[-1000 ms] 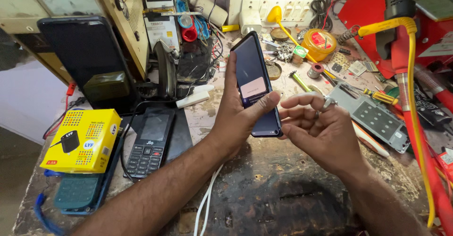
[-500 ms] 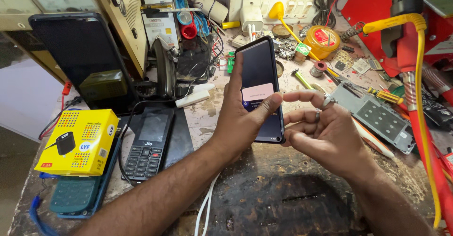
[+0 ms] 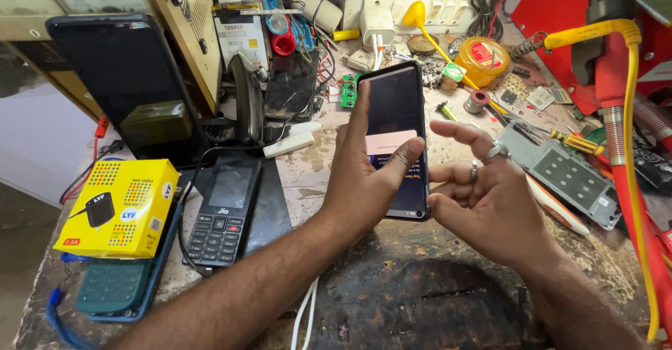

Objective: The person pries open the back cover of a smartphone using a spudger tool, works around the internal battery and components, then lifts and reattaches the screen assembly and presses the phone together while the screen displays a menu.

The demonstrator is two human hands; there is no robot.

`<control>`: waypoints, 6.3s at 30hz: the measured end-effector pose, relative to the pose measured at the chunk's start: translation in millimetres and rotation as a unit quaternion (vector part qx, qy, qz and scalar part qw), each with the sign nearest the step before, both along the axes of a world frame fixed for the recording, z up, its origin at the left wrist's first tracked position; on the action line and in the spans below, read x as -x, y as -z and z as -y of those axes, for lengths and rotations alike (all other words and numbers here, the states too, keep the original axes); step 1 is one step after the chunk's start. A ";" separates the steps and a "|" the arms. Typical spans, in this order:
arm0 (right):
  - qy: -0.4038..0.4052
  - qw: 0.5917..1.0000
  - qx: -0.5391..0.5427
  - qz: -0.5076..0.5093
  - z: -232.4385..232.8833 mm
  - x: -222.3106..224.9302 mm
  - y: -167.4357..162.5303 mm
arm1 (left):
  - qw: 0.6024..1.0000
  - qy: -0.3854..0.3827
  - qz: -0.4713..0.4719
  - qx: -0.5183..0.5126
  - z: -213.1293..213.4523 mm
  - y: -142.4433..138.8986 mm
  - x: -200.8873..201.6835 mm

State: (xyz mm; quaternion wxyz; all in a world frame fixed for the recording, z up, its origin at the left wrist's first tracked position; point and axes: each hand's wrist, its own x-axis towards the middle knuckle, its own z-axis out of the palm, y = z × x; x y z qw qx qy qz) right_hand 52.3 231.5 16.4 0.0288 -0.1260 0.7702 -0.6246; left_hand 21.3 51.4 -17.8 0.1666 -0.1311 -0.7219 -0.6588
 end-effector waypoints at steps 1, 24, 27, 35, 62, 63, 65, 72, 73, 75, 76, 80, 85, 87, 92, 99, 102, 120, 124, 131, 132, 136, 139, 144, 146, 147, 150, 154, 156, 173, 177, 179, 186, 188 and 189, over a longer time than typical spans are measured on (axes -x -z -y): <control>-0.001 1.000 0.002 -0.007 1.1 -0.7 0.6 | 1.000 -0.002 -0.001 0.005 -0.1 -0.6 -0.6; -0.033 0.996 0.063 -0.052 7.4 -8.0 -6.9 | 0.996 0.046 0.045 -0.062 -6.2 -6.3 -3.0; -0.033 0.995 0.072 -0.052 5.9 -7.2 -5.2 | 0.998 0.036 0.031 -0.045 -6.3 -5.9 -3.0; -0.018 0.997 0.068 -0.039 4.7 -2.7 -1.3 | 0.999 0.019 0.049 -0.001 -4.9 -0.5 -2.7; -0.020 0.979 -0.030 -0.200 1.8 10.5 0.1 | 0.995 0.063 0.040 -0.066 -10.4 -3.0 -8.7; -0.031 0.977 -0.031 -0.208 1.9 12.8 -1.4 | 0.992 0.074 0.062 -0.080 -10.6 -4.8 -9.3; -0.053 0.975 -0.024 -0.214 0.0 17.3 -5.2 | 0.986 0.097 0.086 -0.107 -12.4 -7.6 -11.3; -0.112 0.975 -0.025 -0.192 1.9 37.1 -14.8 | 0.963 0.132 0.139 -0.188 -13.2 -9.8 -14.6; -0.115 0.975 -0.034 -0.188 3.5 40.3 -15.9 | 0.963 0.129 0.140 -0.191 -12.1 -9.7 -13.8; -0.123 0.975 -0.008 -0.186 6.4 46.9 -18.5 | 0.966 0.117 0.140 -0.181 -11.7 -9.4 -12.6; -0.127 0.975 0.006 -0.185 7.7 49.4 -19.3 | 0.968 0.110 0.141 -0.175 -11.6 -8.9 -12.1; -0.082 0.979 -0.002 -0.188 7.2 54.0 -21.1 | 0.967 0.120 0.124 -0.189 -14.9 -5.9 -11.6; -0.038 0.982 0.040 -0.182 5.0 60.8 -19.7 | 0.967 0.122 0.117 -0.190 -16.2 -3.7 -12.7; -0.029 0.982 0.058 -0.179 5.2 66.9 -20.3 | 0.979 0.111 0.084 -0.149 -13.5 -4.6 -15.0; 0.017 0.975 0.077 -0.206 2.4 74.7 -25.3 | 0.987 0.097 0.102 -0.083 -13.7 -12.7 -21.0; 0.067 0.968 0.049 -0.239 -3.6 57.8 -31.5 | 0.997 0.069 -0.005 -0.038 -5.5 -22.9 -21.5; 0.024 0.965 0.041 -0.259 -6.1 53.3 -34.3 | 0.995 0.086 0.040 -0.036 -4.9 -26.6 -20.7; 0.051 0.938 0.039 -0.339 -12.3 49.0 -12.1 | 0.987 0.146 -0.024 -0.060 -3.7 -25.1 -22.4; 0.073 0.932 0.037 -0.352 -13.0 44.1 -12.3 | 0.981 0.177 -0.017 -0.078 -3.5 -22.1 -20.9; 0.091 0.912 -0.001 -0.400 -13.6 34.7 -18.4 | 0.979 0.188 -0.058 -0.054 0.5 -20.8 -19.6; 0.092 0.910 -0.011 -0.405 -15.2 34.5 -20.2 | 0.981 0.179 -0.068 -0.034 1.7 -20.7 -18.7; 0.081 0.923 -0.009 -0.376 -23.6 34.8 -25.4 | 0.983 0.112 -0.137 0.056 7.2 -20.7 -13.9; 0.071 0.937 -0.004 -0.342 -33.9 35.2 -29.9 | 0.979 0.076 -0.166 0.090 10.1 -21.6 -12.5; -0.062 0.969 0.043 -0.233 -50.6 45.8 -41.3 | 0.971 0.098 -0.168 0.140 23.8 -27.6 -7.2; -0.077 0.978 0.022 -0.195 -56.2 46.9 -43.8 | 0.965 0.106 -0.176 0.160 28.2 -29.8 -4.9; -0.074 0.981 0.012 -0.181 -58.1 46.5 -44.2 | 0.964 0.113 -0.175 0.165 30.1 -30.8 -3.4; -0.078 0.978 0.006 -0.194 -58.8 44.4 -42.4 | 0.961 0.128 -0.172 0.176 33.3 -31.9 -0.8; -0.106 0.976 0.037 -0.184 -56.3 40.5 -44.7 | 0.956 0.127 -0.169 0.203 33.4 -32.1 1.9; -0.115 0.977 0.036 -0.176 -54.6 39.5 -47.2 | 0.951 0.123 -0.182 0.218 35.7 -32.5 2.8; -0.086 0.989 0.074 -0.100 -50.5 45.9 -36.8 | 0.929 0.147 -0.203 0.273 46.5 -31.8 10.6; -0.087 0.981 0.115 -0.132 -39.8 46.2 -37.2 | 0.944 0.132 -0.187 0.238 38.7 -30.9 6.1; -0.067 0.978 0.088 -0.178 -36.3 41.0 -37.3 | 0.949 0.129 -0.199 0.207 34.2 -31.6 2.3; -0.058 0.953 0.010 -0.297 -31.0 6.5 -46.6 | 0.965 0.112 -0.183 0.148 24.5 -39.5 -16.6; -0.045 0.963 0.005 -0.266 -30.3 -0.7 -53.3 | 0.964 0.109 -0.191 0.150 24.8 -41.8 -20.1; -0.042 0.968 -0.003 -0.248 -30.0 -3.1 -56.8 | 0.961 0.105 -0.202 0.157 26.2 -43.2 -20.2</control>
